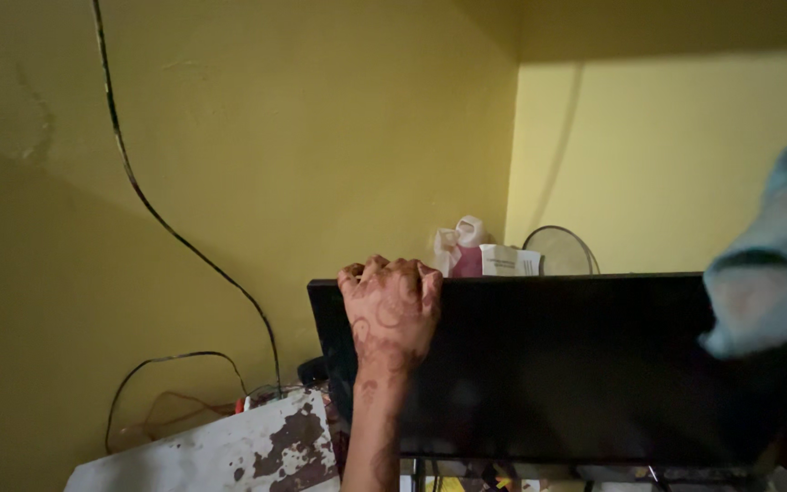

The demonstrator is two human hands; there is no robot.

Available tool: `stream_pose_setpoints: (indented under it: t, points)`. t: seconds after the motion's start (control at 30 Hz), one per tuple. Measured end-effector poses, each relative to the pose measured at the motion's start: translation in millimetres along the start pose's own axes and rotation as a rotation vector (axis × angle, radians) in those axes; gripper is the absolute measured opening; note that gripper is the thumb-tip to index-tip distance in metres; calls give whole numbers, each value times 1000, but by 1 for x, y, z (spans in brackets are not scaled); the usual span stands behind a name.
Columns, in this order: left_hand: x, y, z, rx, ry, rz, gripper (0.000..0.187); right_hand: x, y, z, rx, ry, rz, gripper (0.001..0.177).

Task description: The person cleans various electronic and household items including a monitor, a calculator, a remote, and a small speaker using a cloth.

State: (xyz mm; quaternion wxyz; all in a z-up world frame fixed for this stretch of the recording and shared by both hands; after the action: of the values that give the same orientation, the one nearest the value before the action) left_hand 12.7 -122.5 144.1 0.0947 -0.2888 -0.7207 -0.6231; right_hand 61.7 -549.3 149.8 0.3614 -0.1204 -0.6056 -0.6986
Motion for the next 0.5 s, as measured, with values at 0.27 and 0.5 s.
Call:
stream_pose_setpoints:
  t: [0.27,0.5]
  points:
    - [3,-5,2,30,-40,66,27,11,-12,119,96,133,-23,30]
    - [8,-4,5,-18,-54,32,25,-11,-15,175,146,338,153,34]
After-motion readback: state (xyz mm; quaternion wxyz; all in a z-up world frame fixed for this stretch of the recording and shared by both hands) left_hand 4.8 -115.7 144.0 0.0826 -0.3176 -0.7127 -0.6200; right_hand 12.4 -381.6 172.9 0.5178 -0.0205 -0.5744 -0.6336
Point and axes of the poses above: each hand's wrist, its own y-axis towards the middle knuckle, its own x-axis out of the back of the hand, z = x × y, the point moved 4 cm from there along y, towards the middle knuckle, and after that the axes turned 1 degree about -z, right-handed, at the moved point
